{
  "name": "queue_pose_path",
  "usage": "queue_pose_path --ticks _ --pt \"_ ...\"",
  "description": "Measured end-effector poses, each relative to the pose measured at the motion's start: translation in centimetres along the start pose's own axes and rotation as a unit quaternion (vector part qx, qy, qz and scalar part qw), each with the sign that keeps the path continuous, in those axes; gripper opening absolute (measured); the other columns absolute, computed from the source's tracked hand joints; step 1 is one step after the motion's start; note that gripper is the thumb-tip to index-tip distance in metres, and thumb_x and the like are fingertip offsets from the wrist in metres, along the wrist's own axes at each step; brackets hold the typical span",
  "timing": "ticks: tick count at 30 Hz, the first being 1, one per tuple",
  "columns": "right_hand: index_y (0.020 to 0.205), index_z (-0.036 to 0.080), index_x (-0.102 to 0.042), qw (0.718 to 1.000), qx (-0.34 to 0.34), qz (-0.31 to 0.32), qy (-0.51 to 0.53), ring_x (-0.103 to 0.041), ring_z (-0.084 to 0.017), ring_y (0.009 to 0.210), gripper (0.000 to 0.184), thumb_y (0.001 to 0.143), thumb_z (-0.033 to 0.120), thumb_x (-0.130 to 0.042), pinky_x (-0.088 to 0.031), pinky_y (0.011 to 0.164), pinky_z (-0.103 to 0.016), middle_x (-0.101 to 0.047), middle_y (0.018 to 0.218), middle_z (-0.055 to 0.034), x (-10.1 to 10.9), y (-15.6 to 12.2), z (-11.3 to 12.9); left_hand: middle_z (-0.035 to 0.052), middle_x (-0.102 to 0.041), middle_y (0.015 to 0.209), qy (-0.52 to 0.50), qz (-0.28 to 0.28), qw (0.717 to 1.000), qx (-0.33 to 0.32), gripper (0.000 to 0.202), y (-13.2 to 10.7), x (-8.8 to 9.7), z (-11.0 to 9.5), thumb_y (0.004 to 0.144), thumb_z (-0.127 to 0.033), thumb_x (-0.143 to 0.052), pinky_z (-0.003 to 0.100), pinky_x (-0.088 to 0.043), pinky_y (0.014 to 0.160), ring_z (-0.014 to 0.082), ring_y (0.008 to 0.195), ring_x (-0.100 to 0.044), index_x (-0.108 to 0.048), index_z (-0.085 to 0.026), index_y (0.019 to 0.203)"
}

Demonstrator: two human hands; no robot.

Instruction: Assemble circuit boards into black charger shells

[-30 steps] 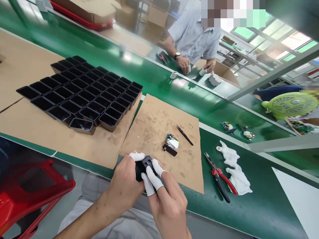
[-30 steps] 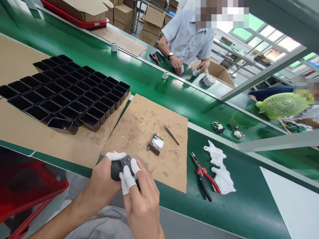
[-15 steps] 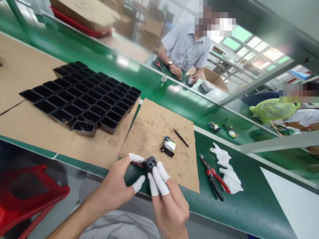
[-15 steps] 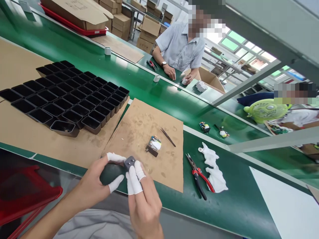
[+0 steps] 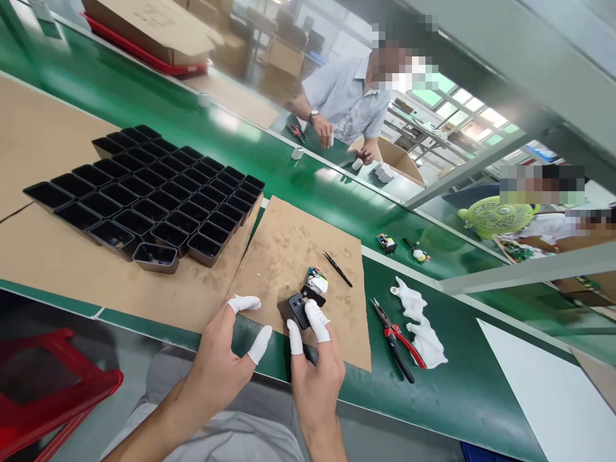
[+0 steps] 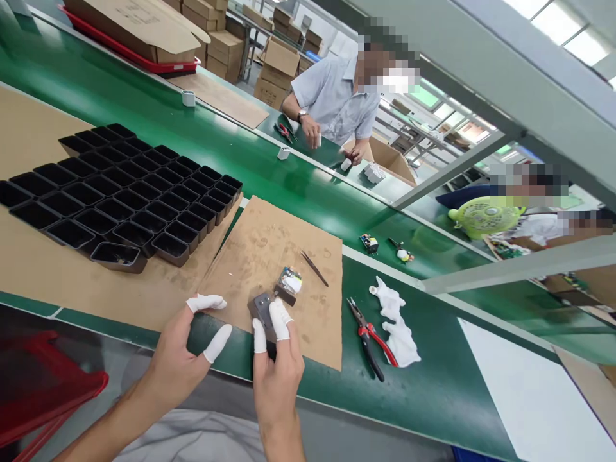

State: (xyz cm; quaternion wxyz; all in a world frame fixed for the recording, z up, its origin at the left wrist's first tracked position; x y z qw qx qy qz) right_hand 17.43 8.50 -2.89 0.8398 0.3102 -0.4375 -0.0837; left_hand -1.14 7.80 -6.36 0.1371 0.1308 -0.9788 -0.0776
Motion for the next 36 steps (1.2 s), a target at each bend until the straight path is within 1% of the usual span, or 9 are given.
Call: queue_pose_path --ticks 6,10,14,17,21,24,30,33,36 --pt "0.154 0.023 -0.072 0.999 0.041 0.012 -0.03 -0.084 -0.028 0.118 0.046 0.11 0.008 -0.068 -0.073 0.101 -0.041 -0.083 0.127 -0.0147 0.0 -0.1 -0.1 0.0115 -0.08 0.125 0.03 0.01 0.999 -0.032 0.03 0.0 0.0 -0.2 0.104 -0.035 -0.068 0.046 -0.067 0.103 0.0293 0.117 -0.079 -0.064 -0.023 0.131" --pt "0.152 0.022 -0.074 0.997 0.067 0.026 -0.037 -0.085 -0.028 0.117 0.045 0.11 0.008 -0.067 -0.073 0.101 -0.04 -0.083 0.131 -0.0153 0.3 0.3 -0.3 0.0114 -0.079 0.124 0.035 0.01 0.998 -0.042 0.028 0.0 0.0 -0.2 0.104 -0.033 -0.067 0.045 -0.067 0.102 0.0287 0.116 -0.079 -0.064 -0.023 0.131" --pt "0.159 0.026 -0.07 0.995 0.092 -0.015 -0.019 -0.085 -0.029 0.121 0.059 0.105 0.002 -0.072 -0.073 0.102 -0.04 -0.082 0.138 -0.0147 1.7 0.6 0.4 0.0102 -0.079 0.123 0.033 0.009 0.998 -0.049 0.027 0.0 0.0 -0.3 0.104 -0.032 -0.068 0.043 -0.068 0.099 0.0278 0.114 -0.08 -0.064 -0.023 0.129" --pt "0.16 0.027 -0.069 0.994 0.109 -0.017 -0.004 -0.086 -0.03 0.117 0.064 0.103 -0.001 -0.072 -0.074 0.1 -0.041 -0.084 0.134 -0.0137 2.1 0.5 0.7 0.0107 -0.079 0.123 0.033 0.003 0.998 -0.049 0.028 -0.1 0.0 -0.2 0.105 -0.034 -0.068 0.044 -0.067 0.101 0.0283 0.115 -0.079 -0.065 -0.022 0.13" --pt "0.154 0.025 -0.074 0.996 0.09 0.028 0.002 -0.088 -0.029 0.109 0.054 0.107 0.002 -0.067 -0.075 0.097 -0.041 -0.086 0.124 -0.0139 1.0 0.3 0.1 0.0118 -0.079 0.125 0.046 -0.009 0.998 -0.042 0.031 -0.3 0.0 0.0 0.105 -0.036 -0.069 0.047 -0.067 0.105 0.0301 0.12 -0.078 -0.065 -0.022 0.133" --pt "0.153 0.024 -0.075 0.996 0.083 0.025 0.001 -0.088 -0.029 0.109 0.051 0.107 0.003 -0.067 -0.075 0.097 -0.042 -0.086 0.123 -0.0141 0.8 0.4 -0.2 0.0114 -0.079 0.125 0.043 -0.005 0.998 -0.046 0.03 -0.3 -0.1 0.0 0.105 -0.036 -0.069 0.046 -0.067 0.103 0.0298 0.12 -0.079 -0.065 -0.023 0.133" --pt "0.163 0.027 -0.066 0.996 0.085 0.001 0.012 -0.086 -0.027 0.109 0.063 0.106 0.0 -0.068 -0.075 0.095 -0.041 -0.084 0.126 -0.0132 1.8 0.5 0.3 0.0112 -0.08 0.122 0.044 -0.015 0.998 -0.052 0.029 -0.2 -0.1 -0.2 0.104 -0.034 -0.07 0.044 -0.068 0.101 0.0296 0.116 -0.08 -0.066 -0.023 0.13" --pt "0.167 0.028 -0.062 0.996 0.078 0.031 -0.001 -0.085 -0.029 0.117 0.064 0.108 0.003 -0.066 -0.075 0.098 -0.041 -0.082 0.132 -0.0144 1.7 0.3 0.1 0.0115 -0.08 0.122 0.045 -0.014 0.998 -0.051 0.029 -0.2 -0.1 -0.2 0.104 -0.034 -0.07 0.044 -0.068 0.102 0.0293 0.116 -0.08 -0.066 -0.023 0.131" --pt "0.163 0.027 -0.066 0.993 0.09 0.068 -0.02 -0.085 -0.03 0.122 0.057 0.11 0.004 -0.063 -0.074 0.101 -0.042 -0.083 0.131 -0.0147 1.2 -0.1 -0.7 0.0117 -0.079 0.122 0.05 -0.012 0.998 -0.046 0.031 -0.2 -0.1 -0.2 0.104 -0.034 -0.07 0.044 -0.067 0.102 0.029 0.116 -0.079 -0.065 -0.022 0.131"
Point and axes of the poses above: each hand's wrist, its own y-axis towards the middle knuckle, its own x-axis out of the back of the hand, z = x × y, the point moved 5 cm from there along y, towards the middle knuckle
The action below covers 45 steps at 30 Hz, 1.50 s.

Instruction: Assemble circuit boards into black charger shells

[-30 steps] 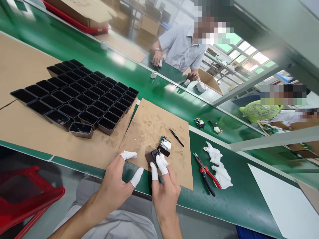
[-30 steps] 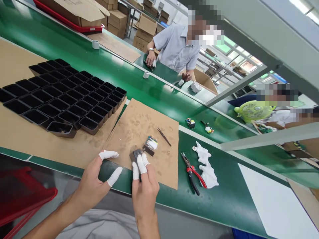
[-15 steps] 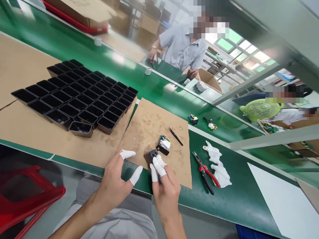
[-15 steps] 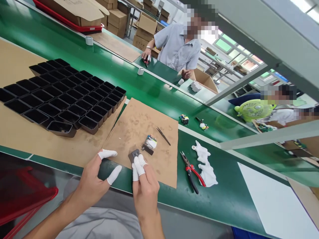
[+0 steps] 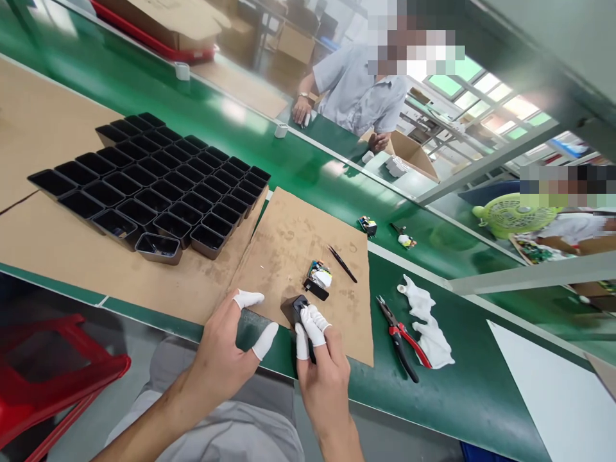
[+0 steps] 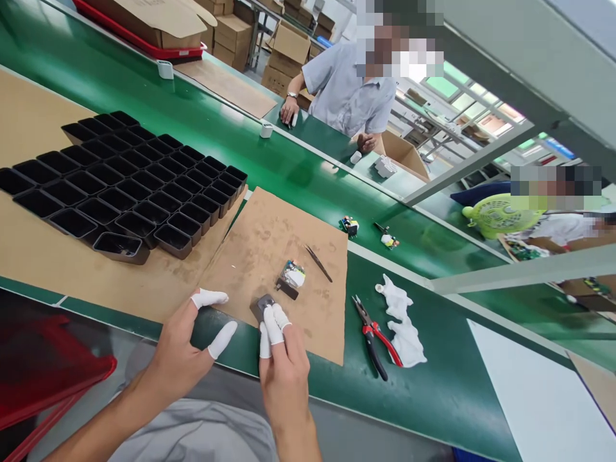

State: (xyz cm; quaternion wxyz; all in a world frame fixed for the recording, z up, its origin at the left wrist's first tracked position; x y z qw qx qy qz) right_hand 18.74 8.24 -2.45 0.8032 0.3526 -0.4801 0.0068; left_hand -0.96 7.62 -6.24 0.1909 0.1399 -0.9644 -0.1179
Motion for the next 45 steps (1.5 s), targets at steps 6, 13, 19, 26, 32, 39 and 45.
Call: queue_pose_path --ticks 6,13,19,26,32,39,45 --pt "0.154 0.023 -0.073 1.0 0.013 0.026 0.006 -0.082 -0.032 0.132 0.047 0.11 0.007 -0.066 -0.073 0.106 -0.042 -0.078 0.148 -0.0188 0.2 0.0 -1.3 0.0103 -0.078 0.12 -0.009 0.009 1.0 0.0 0.029 0.0 0.1 -0.1 0.104 -0.035 -0.068 0.043 -0.067 0.099 0.0277 0.112 -0.078 -0.066 -0.024 0.131" --pt "0.164 0.027 -0.066 0.997 0.031 -0.062 0.025 -0.084 -0.032 0.127 0.07 0.101 -0.004 -0.072 -0.075 0.105 -0.044 -0.082 0.141 -0.0163 2.0 0.1 0.3 0.0105 -0.079 0.122 -0.003 -0.007 1.0 0.01 0.031 -0.2 -0.1 0.2 0.105 -0.037 -0.07 0.047 -0.065 0.105 0.0293 0.116 -0.077 -0.066 -0.023 0.133" --pt "0.138 0.023 -0.085 0.99 -0.074 -0.028 0.116 -0.084 -0.03 0.128 0.041 0.104 0.004 -0.073 -0.071 0.111 -0.041 -0.086 0.133 -0.0146 -0.4 -0.9 -1.5 0.01 -0.078 0.119 0.021 -0.002 1.0 0.0 0.025 0.0 0.0 -0.3 0.108 -0.035 -0.065 0.044 -0.065 0.099 0.0285 0.112 -0.077 -0.066 -0.023 0.13" --pt "0.152 0.024 -0.075 0.882 -0.311 -0.114 0.334 -0.088 -0.027 0.118 0.039 0.122 0.034 -0.051 -0.077 0.099 -0.042 -0.087 0.135 -0.0129 -0.4 -1.2 -3.8 0.0135 -0.08 0.124 0.109 0.044 0.989 -0.089 0.022 0.1 -0.7 -1.0 0.111 -0.032 -0.058 0.05 -0.063 0.1 0.0346 0.121 -0.077 -0.066 -0.022 0.129" --pt "0.132 0.024 -0.087 0.674 -0.447 -0.153 0.568 -0.08 -0.03 0.137 0.034 0.113 0.047 -0.07 -0.067 0.119 -0.05 -0.085 0.14 -0.0103 -0.9 -2.0 -3.5 0.0202 -0.075 0.147 0.193 0.121 0.952 -0.205 0.042 -0.5 -2.8 -1.5 0.111 -0.043 -0.063 0.058 -0.047 0.128 0.0407 0.157 -0.06 -0.067 -0.016 0.142" --pt "0.121 0.025 -0.089 0.511 -0.544 -0.215 0.63 -0.082 -0.023 0.131 0.03 0.095 0.04 -0.094 -0.064 0.122 -0.04 -0.088 0.13 -0.0051 -0.6 -1.7 -2.2 0.0132 -0.077 0.153 0.235 0.139 0.938 -0.212 0.046 -0.8 -3.4 -1.3 0.113 -0.046 -0.058 0.053 -0.044 0.13 0.0356 0.156 -0.063 -0.071 -0.017 0.146" --pt "0.115 0.029 -0.084 0.598 -0.528 -0.23 0.558 -0.083 -0.021 0.119 0.044 0.08 0.047 -0.105 -0.072 0.102 -0.03 -0.087 0.119 -0.0019 -0.1 -2.2 -2.6 0.0155 -0.082 0.142 0.238 0.132 0.936 -0.225 0.041 -1.2 -2.6 -1.5 0.104 -0.044 -0.07 0.056 -0.055 0.12 0.0398 0.142 -0.073 -0.071 -0.017 0.135"
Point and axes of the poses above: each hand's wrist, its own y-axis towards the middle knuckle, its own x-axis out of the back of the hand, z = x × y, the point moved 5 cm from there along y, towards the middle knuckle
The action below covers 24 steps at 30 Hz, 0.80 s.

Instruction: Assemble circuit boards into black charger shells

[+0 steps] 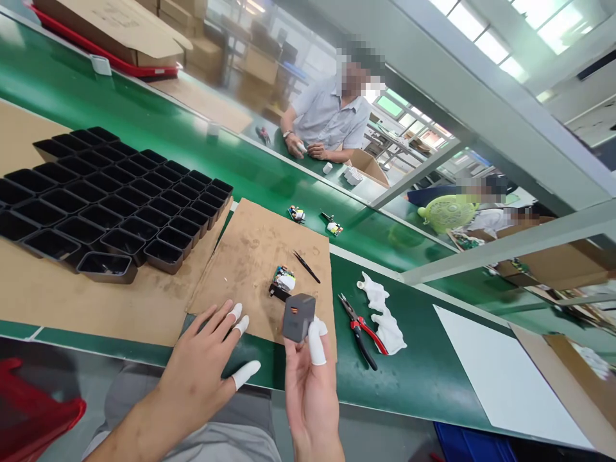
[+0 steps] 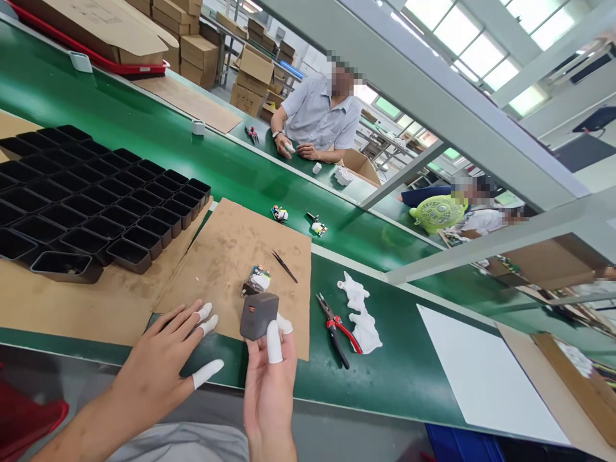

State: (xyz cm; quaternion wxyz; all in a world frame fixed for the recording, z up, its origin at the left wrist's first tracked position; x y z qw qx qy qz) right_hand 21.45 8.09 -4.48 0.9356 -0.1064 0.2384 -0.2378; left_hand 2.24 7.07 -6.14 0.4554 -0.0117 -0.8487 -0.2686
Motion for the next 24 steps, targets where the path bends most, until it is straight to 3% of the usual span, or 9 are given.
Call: queue_pose_path --ticks 4,7,9,12,15,19,24 --pt "0.118 0.027 -0.078 0.985 0.123 0.055 -0.106 -0.084 -0.021 0.112 0.04 0.087 0.04 -0.101 -0.07 0.1 -0.031 -0.084 0.122 -0.0051 -0.2 0.0 0.4 0.0183 -0.083 0.129 -0.021 -0.015 0.998 0.049 0.055 0.5 0.7 0.0 0.09 -0.041 -0.081 0.052 -0.068 0.094 0.04 0.116 -0.082 -0.062 -0.018 0.135" --pt "0.142 0.028 -0.07 0.969 0.143 0.135 -0.15 -0.084 -0.024 0.117 0.057 0.092 0.037 -0.096 -0.069 0.105 -0.038 -0.083 0.131 -0.0105 -1.3 0.0 0.2 0.0191 -0.079 0.137 -0.039 -0.011 0.999 0.03 0.063 2.9 0.8 -1.0 0.079 -0.019 -0.075 0.05 -0.069 0.096 0.0394 0.122 -0.08 -0.057 -0.018 0.14" --pt "0.148 0.028 -0.068 0.959 0.144 0.168 -0.176 -0.084 -0.025 0.116 0.058 0.097 0.042 -0.091 -0.069 0.106 -0.041 -0.084 0.13 -0.0117 -2.0 0.1 0.2 0.0169 -0.079 0.132 -0.041 0.019 0.999 0.001 0.053 5.2 0.3 -1.7 0.073 -0.008 -0.067 0.049 -0.069 0.094 0.0381 0.116 -0.08 -0.062 -0.021 0.125" --pt "0.133 0.024 -0.077 0.952 0.167 0.146 -0.212 -0.084 -0.024 0.104 0.045 0.098 0.051 -0.087 -0.069 0.102 -0.039 -0.086 0.114 -0.0099 -2.0 1.1 1.1 0.0142 -0.078 0.121 -0.051 0.079 0.995 -0.041 0.042 8.3 -0.6 -2.5 0.074 -0.003 -0.063 0.048 -0.068 0.086 0.0365 0.106 -0.08 -0.063 -0.023 0.111" --pt "0.114 0.022 -0.083 0.952 0.186 0.115 -0.212 -0.083 -0.025 0.092 0.038 0.097 0.055 -0.086 -0.07 0.093 -0.038 -0.086 0.099 -0.0084 -1.4 2.6 2.6 0.0131 -0.078 0.119 -0.059 0.102 0.989 -0.093 0.04 10.2 -1.0 -2.8 0.075 -0.003 -0.066 0.048 -0.068 0.089 0.0364 0.107 -0.079 -0.064 -0.023 0.11" --pt "0.101 0.021 -0.086 0.956 0.188 0.107 -0.2 -0.082 -0.026 0.088 0.037 0.091 0.056 -0.092 -0.07 0.086 -0.037 -0.086 0.094 -0.0091 -0.6 3.7 3.9 0.0116 -0.079 0.118 -0.064 0.116 0.981 -0.141 0.041 11.2 -1.2 -2.7 0.077 -0.008 -0.07 0.046 -0.069 0.089 0.0346 0.107 -0.079 -0.063 -0.023 0.114" --pt "0.104 0.021 -0.086 0.963 0.179 0.086 -0.18 -0.082 -0.025 0.089 0.038 0.091 0.056 -0.091 -0.07 0.088 -0.036 -0.087 0.098 -0.0094 0.3 3.0 3.1 0.0096 -0.078 0.115 -0.068 0.095 0.974 -0.194 0.049 10.8 -1.5 -3.0 0.077 -0.007 -0.07 0.043 -0.068 0.082 0.0325 0.1 -0.079 -0.061 -0.022 0.122"
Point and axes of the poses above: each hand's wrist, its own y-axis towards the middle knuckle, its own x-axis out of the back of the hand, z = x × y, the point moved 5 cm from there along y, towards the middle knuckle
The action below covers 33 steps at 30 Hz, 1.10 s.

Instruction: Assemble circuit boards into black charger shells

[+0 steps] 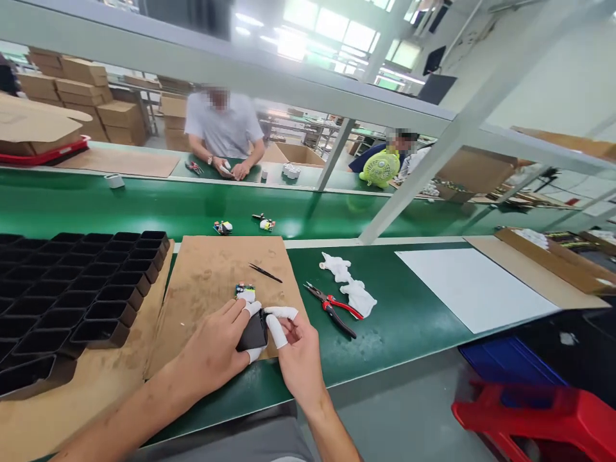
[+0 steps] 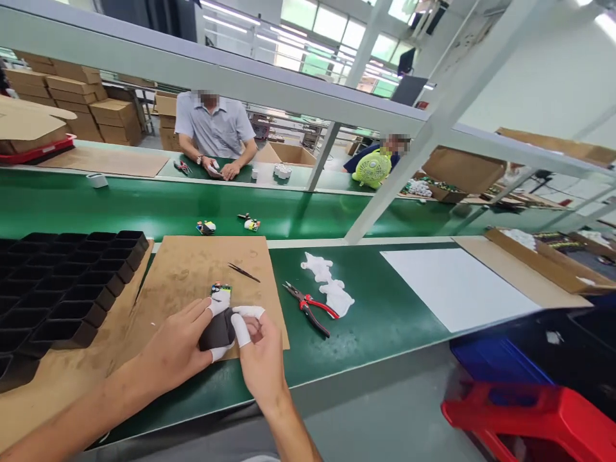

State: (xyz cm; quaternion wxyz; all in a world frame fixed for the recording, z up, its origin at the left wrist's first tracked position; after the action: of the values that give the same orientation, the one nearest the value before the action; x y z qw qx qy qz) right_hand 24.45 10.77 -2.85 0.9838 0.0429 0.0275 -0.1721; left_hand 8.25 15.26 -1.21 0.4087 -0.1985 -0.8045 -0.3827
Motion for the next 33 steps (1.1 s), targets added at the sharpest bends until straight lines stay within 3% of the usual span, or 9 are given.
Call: queue_pose_path --ticks 6,11,14,19,22,26,29,33 --pt "0.107 0.023 -0.083 0.999 -0.019 -0.032 0.016 -0.082 -0.023 0.094 0.039 0.093 0.059 -0.088 -0.068 0.098 -0.036 -0.087 0.104 -0.0079 0.7 -1.2 -1.2 0.0078 -0.077 0.111 0.001 -0.02 1.0 -0.024 0.047 -1.4 -1.1 0.2 0.077 -0.006 -0.072 0.042 -0.067 0.078 0.0322 0.098 -0.079 -0.06 -0.024 0.119" --pt "0.094 0.021 -0.08 0.998 -0.051 0.023 0.013 -0.077 -0.019 0.078 0.043 0.085 0.06 -0.096 -0.066 0.079 -0.03 -0.082 0.085 -0.003 1.1 -0.5 -1.0 0.0091 -0.079 0.12 -0.07 -0.013 0.997 -0.015 0.054 -2.1 -1.3 0.4 0.084 -0.014 -0.079 0.04 -0.068 0.086 0.0306 0.106 -0.08 -0.062 -0.023 0.135" --pt "0.092 0.021 -0.078 0.996 -0.064 0.062 0.018 -0.07 -0.016 0.065 0.049 0.089 0.068 -0.09 -0.062 0.067 -0.028 -0.076 0.075 0.0005 1.1 -0.1 -0.5 0.0076 -0.079 0.115 -0.144 0.004 0.99 0.005 0.05 -2.1 -1.0 0.2 0.09 -0.025 -0.084 0.037 -0.067 0.084 0.0273 0.101 -0.08 -0.066 -0.024 0.136" --pt "0.106 0.022 -0.077 0.994 -0.051 0.092 0.009 -0.063 -0.014 0.056 0.048 0.098 0.069 -0.081 -0.059 0.059 -0.028 -0.064 0.064 0.0061 1.6 -0.6 -0.2 0.0045 -0.079 0.111 -0.21 0.001 0.978 0.021 0.052 -2.0 -0.5 -0.3 0.088 -0.028 -0.089 0.034 -0.066 0.083 0.0243 0.097 -0.08 -0.067 -0.025 0.136" --pt "0.117 0.022 -0.077 0.997 -0.007 0.073 -0.024 -0.067 -0.016 0.059 0.044 0.103 0.064 -0.076 -0.063 0.062 -0.029 -0.068 0.068 0.0039 2.4 -1.7 -0.3 0.0038 -0.08 0.111 -0.212 -0.005 0.977 0.03 0.053 -2.1 -0.5 -0.2 0.088 -0.026 -0.088 0.034 -0.065 0.083 0.024 0.097 -0.081 -0.067 -0.025 0.136" --pt "0.125 0.025 -0.078 0.99 0.095 0.018 -0.102 -0.079 -0.02 0.085 0.026 0.103 0.039 -0.079 -0.069 0.085 -0.034 -0.079 0.098 -0.0046 3.4 -3.9 0.4 0.0047 -0.082 0.114 -0.197 -0.014 0.979 0.052 0.052 -2.3 -0.6 0.0 0.089 -0.029 -0.086 0.035 -0.067 0.084 0.0254 0.101 -0.083 -0.066 -0.025 0.136" --pt "0.132 0.03 -0.082 0.966 0.184 0.002 -0.182 -0.08 -0.022 0.1 0.033 0.099 0.022 -0.081 -0.069 0.094 -0.038 -0.08 0.113 -0.0077 3.3 -5.2 1.4 0.0055 -0.083 0.114 -0.187 -0.02 0.981 0.049 0.049 -2.4 -0.4 -0.3 0.089 -0.029 -0.084 0.035 -0.067 0.085 0.0259 0.101 -0.084 -0.066 -0.024 0.135" --pt "0.134 0.031 -0.085 0.922 0.272 0.007 -0.277 -0.082 -0.021 0.098 0.036 0.105 0.013 -0.073 -0.069 0.086 -0.032 -0.082 0.108 -0.0079 2.8 -5.5 1.7 0.0073 -0.082 0.111 -0.178 -0.002 0.983 0.042 0.04 -2.5 -0.5 -0.8 0.091 -0.027 -0.08 0.035 -0.067 0.08 0.0254 0.095 -0.083 -0.068 -0.023 0.129"
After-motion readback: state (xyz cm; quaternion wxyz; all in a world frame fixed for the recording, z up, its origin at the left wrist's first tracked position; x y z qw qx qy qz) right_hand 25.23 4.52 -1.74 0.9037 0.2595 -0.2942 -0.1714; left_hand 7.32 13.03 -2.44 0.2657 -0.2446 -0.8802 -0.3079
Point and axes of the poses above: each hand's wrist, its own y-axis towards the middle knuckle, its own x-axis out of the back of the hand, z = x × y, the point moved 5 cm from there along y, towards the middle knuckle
